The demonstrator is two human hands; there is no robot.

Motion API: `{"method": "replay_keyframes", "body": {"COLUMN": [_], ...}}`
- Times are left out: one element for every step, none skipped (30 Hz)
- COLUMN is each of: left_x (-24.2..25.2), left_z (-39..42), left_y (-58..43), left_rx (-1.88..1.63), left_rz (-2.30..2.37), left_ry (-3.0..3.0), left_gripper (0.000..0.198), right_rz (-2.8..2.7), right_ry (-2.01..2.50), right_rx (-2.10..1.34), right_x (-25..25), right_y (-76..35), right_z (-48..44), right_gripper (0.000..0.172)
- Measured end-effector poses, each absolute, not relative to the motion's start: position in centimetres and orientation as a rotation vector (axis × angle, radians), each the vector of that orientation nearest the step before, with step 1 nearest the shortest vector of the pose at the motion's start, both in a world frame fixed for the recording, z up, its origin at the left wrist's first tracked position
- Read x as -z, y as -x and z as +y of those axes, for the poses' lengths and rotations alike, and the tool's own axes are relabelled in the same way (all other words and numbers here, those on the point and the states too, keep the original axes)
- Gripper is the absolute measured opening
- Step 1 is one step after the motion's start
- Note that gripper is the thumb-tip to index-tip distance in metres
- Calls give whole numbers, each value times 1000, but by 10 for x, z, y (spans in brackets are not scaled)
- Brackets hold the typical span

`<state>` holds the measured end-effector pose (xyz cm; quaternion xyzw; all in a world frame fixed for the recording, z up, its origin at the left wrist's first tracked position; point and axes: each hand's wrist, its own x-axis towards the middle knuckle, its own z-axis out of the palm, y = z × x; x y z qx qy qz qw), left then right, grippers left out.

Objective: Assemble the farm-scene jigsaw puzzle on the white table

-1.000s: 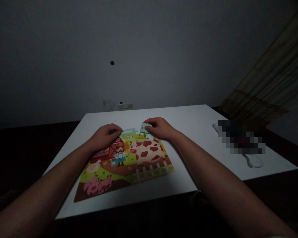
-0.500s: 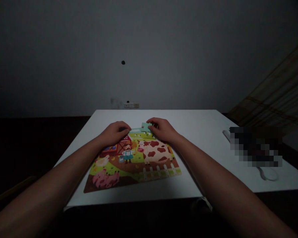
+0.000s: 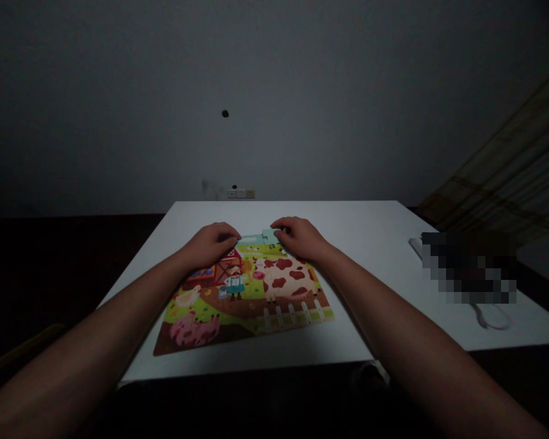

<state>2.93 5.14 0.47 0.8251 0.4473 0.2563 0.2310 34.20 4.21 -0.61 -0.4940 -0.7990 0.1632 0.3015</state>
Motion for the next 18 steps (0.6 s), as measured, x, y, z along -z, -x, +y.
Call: {"method": "replay_keyframes", "body": {"left_x": [-5,-5,-5,-5,-5,-5,-4,-4,-4,-4,-4,-4,-5,-5,-5,-5,-5,-5], "left_z": [51,51,51,52,52,52,52,52,52,52,52,52,52,52,52,52,52,52], "left_y": [-29,-29,-29,-29,-29,-29,-29,-28,-28,-28,-29,-29,-29,-29,-29,-29,-29,-29], "left_rx": [-703,-699,-694,-690,-688,-691,-696,-701,-705,-707,-704,-700,-695,-691,-687,-684,-684,-684], "left_rz": [1232,1234,1234,1232,1229,1226,1224,1222,1222,1223,1224,1225,1227,1229,1231,1232,1233,1233], "left_ry": [-2267,-2266,-2266,-2269,-2273,-2279,-2283,-2287,-2290,-2291,-2291,-2289,-2287,-2286,-2285,-2285,-2284,-2283], "left_gripper": [30,30,31,31,32,32,33,33,34,34,35,35,35,36,36,35,35,34], "right_rz": [-2122,-2125,-2131,-2142,-2158,-2178,-2199,-2219,-2235,-2247,-2257,-2267,-2279,-2290,-2301,-2307,-2307,-2302], "right_ry": [1330,1354,1380,1400,1411,1408,1396,1380,1366,1358,1357,1359,1360,1359,1358,1357,1356,1357], "right_rx": [-415,-395,-375,-356,-339,-326,-318,-313,-310,-304,-295,-284,-269,-253,-239,-229,-223,-222], "right_x": [7,7,6,6,5,3,1,0,-1,-2,-2,-2,-2,0,1,2,3,5], "right_y": [-342,-343,-343,-344,-345,-345,-345,-345,-345,-345,-345,-344,-344,-344,-344,-344,-344,-344], "right_z": [42,42,42,42,41,40,39,38,37,37,37,37,37,38,38,39,39,40], "right_gripper": [25,26,26,27,27,27,27,27,27,27,27,27,27,27,27,26,25,24]}}
